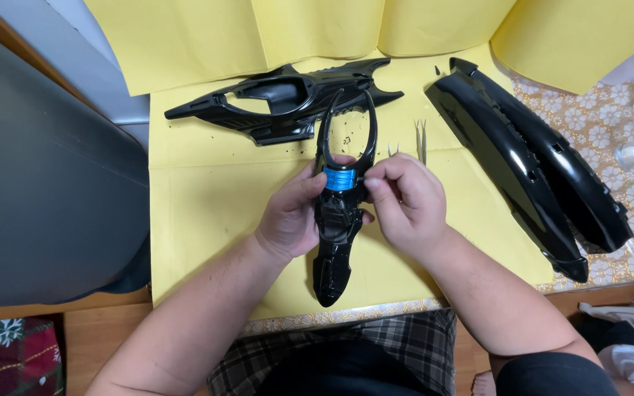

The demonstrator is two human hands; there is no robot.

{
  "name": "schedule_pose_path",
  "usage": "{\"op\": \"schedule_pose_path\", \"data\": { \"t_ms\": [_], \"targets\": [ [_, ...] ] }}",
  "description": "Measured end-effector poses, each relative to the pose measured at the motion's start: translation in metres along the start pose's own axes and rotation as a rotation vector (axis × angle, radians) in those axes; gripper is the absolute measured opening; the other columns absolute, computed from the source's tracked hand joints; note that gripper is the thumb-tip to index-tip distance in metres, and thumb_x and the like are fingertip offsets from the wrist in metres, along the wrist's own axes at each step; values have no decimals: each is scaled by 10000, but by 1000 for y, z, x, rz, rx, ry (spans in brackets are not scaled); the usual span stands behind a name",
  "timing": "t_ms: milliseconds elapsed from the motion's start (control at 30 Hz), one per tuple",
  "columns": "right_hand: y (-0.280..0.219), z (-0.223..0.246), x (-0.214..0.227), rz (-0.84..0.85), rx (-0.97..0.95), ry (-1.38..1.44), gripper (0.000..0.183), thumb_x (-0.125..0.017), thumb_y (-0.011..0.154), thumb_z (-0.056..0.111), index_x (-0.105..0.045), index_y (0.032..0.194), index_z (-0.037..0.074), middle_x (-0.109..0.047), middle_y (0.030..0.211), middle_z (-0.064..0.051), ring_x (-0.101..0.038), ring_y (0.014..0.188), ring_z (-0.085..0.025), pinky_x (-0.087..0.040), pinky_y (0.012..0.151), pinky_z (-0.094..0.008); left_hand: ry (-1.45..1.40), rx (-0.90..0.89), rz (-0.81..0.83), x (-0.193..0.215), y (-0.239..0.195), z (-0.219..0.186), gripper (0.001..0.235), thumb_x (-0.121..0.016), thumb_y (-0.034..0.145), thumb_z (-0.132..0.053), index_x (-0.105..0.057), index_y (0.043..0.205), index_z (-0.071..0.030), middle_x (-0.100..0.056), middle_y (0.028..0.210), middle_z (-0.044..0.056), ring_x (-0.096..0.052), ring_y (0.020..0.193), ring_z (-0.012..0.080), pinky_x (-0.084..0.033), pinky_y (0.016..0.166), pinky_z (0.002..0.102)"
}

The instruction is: Removing blue masking tape from a black plastic model part using tweezers

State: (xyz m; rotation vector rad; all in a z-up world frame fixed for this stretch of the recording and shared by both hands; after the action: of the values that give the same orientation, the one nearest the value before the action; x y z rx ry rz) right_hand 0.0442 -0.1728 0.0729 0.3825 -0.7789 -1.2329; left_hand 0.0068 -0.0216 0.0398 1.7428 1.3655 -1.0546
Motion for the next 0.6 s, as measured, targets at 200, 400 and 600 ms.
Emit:
{"op": "schedule_pose_path", "data": {
  "t_ms": [200,400,600],
  "targets": [
    [-4,-4,-4,-15,-22,42,59,-615,972,-88,-665,959,-58,-535,696,-136,-566,481,-223,-481,454,-306,3,-4,-2,1,1,-2,415,-643,916,-212,-622,1278,-9,-695,1104,173,-668,1098,298,-515,1042,464],
    [-7,-15,-8,-32,-36,134,90,-558,971,-113,-638,933,-96,-517,674,-154,-628,410,-210,-521,340,-289,21,5,-30,1,2,1,415,-648,910,-220,-629,1271,-14,-704,1077,168,-677,1072,293,-523,1030,456],
    [-8,-14,-9,-15,-82,247,73,-570,946,-151,-616,908,-109,-535,701,-182,-657,431,-235,-542,345,-309,21,6,-47,7,0,5,425,-638,914,-213,-623,1285,-9,-700,1100,179,-674,1089,300,-526,1029,468]
  ]
}}
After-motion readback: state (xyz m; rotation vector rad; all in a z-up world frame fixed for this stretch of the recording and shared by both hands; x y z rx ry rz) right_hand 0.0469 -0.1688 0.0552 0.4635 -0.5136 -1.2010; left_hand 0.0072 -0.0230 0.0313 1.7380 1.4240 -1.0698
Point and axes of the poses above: each hand's wrist, its own y-axis towards the middle knuckle, its own x-axis out of the back of the hand, z = x × y, the point moved 3 cm from there along y, towards the middle knuckle
